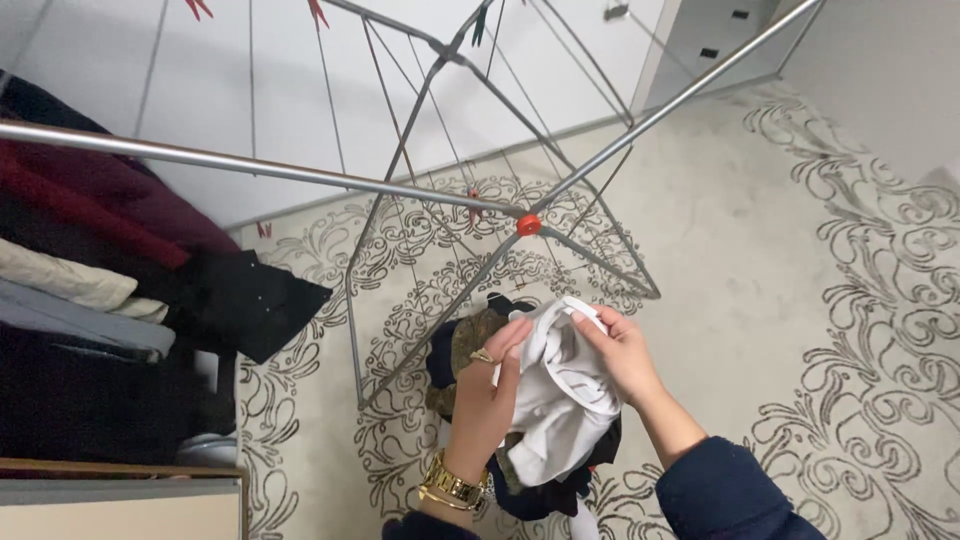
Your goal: The person picks up a white t-shirt from a pile, unfolds it, and hangs it on a metal drying rack using clothespins. They then pick up a patterned dark garment, unfold it, and hang it on the same rack.
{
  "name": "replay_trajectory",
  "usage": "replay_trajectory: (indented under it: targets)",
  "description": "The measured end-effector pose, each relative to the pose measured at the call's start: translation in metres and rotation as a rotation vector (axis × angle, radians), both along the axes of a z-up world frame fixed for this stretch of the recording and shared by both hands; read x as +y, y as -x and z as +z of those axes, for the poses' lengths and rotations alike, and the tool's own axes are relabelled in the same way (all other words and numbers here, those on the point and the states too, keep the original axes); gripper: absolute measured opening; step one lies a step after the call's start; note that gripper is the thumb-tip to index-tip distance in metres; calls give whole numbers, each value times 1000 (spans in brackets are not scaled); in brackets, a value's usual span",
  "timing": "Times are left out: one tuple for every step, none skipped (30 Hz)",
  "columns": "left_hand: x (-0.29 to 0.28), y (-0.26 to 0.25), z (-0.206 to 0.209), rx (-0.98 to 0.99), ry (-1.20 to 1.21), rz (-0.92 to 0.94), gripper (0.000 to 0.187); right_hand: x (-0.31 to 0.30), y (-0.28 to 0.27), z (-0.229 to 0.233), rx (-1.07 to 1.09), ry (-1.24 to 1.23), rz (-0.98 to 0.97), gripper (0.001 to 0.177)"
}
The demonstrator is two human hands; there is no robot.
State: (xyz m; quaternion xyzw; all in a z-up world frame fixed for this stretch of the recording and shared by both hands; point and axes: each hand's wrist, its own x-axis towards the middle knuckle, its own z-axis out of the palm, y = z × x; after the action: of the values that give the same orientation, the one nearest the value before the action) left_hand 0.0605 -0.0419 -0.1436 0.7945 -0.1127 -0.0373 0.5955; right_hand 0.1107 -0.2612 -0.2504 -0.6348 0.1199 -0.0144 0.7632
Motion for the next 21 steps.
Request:
replay_trajectory:
  targets:
    - [-2, 2, 3, -10, 3, -4, 54, 2, 4, 14, -10, 3, -4, 21]
    - [-4, 5, 7, 30, 29, 25, 50, 4, 8, 28, 6, 1, -10, 21]
    - [-5, 6, 10, 68, 57, 52, 49, 6, 12, 42, 20, 0, -17, 21]
    - [-5, 7, 8, 57, 61, 48, 49, 8, 15, 54, 9, 4, -22, 21]
    - [-5, 9, 6, 54, 70, 91, 49, 10, 19, 65, 13, 4, -34, 19]
    - [-4, 10, 3, 50, 80, 134, 50, 13, 23, 76, 17, 3, -46, 17]
    - [-4, 14, -3, 41, 83, 130, 50, 16, 26, 85, 7, 6, -50, 17]
    - [-4, 16, -10, 56, 38, 121, 52, 19, 28, 93, -7, -23, -57, 19]
    - [-3, 20, -17, 73, -8, 113, 56, 22, 32, 102, -21, -52, -64, 22]
    - [-3, 25, -14, 64, -4, 109, 56, 26, 37, 114, -30, -50, -67, 22]
    - [-4, 30, -12, 122, 23, 88, 59, 28, 41, 126, -52, -40, -66, 21]
    - [-6, 35, -10, 180, 49, 66, 64, 31, 45, 139, -73, -30, -64, 21]
    - [-5, 35, -22, 164, 58, 67, 64, 31, 47, 148, -89, -23, -62, 21]
    - [-4, 34, -34, -110, 74, 84, 56, 32, 48, 157, -92, -35, -79, 21]
    - [-3, 37, -48, -377, 85, 100, 48, 33, 53, 163, -88, -52, -97, 21]
    - [-4, 41, -45, -385, 89, 101, 48, 35, 54, 172, -96, -49, -96, 21]
    - [-5, 44, -42, -388, 90, 120, 45, 36, 56, 181, -115, -91, -107, 19]
    - [-6, 47, -40, -390, 91, 139, 43, 37, 57, 190, -134, -133, -117, 17]
    - [-8, 49, -35, -396, 96, 138, 43, 37, 58, 200, -140, -129, -118, 17]
    - [-9, 52, -30, -418, 44, 99, 44, 37, 59, 209, -158, -92, -124, 18]
    - [-10, 55, -26, -437, -9, 59, 45, 37, 61, 217, -173, -56, -130, 19]
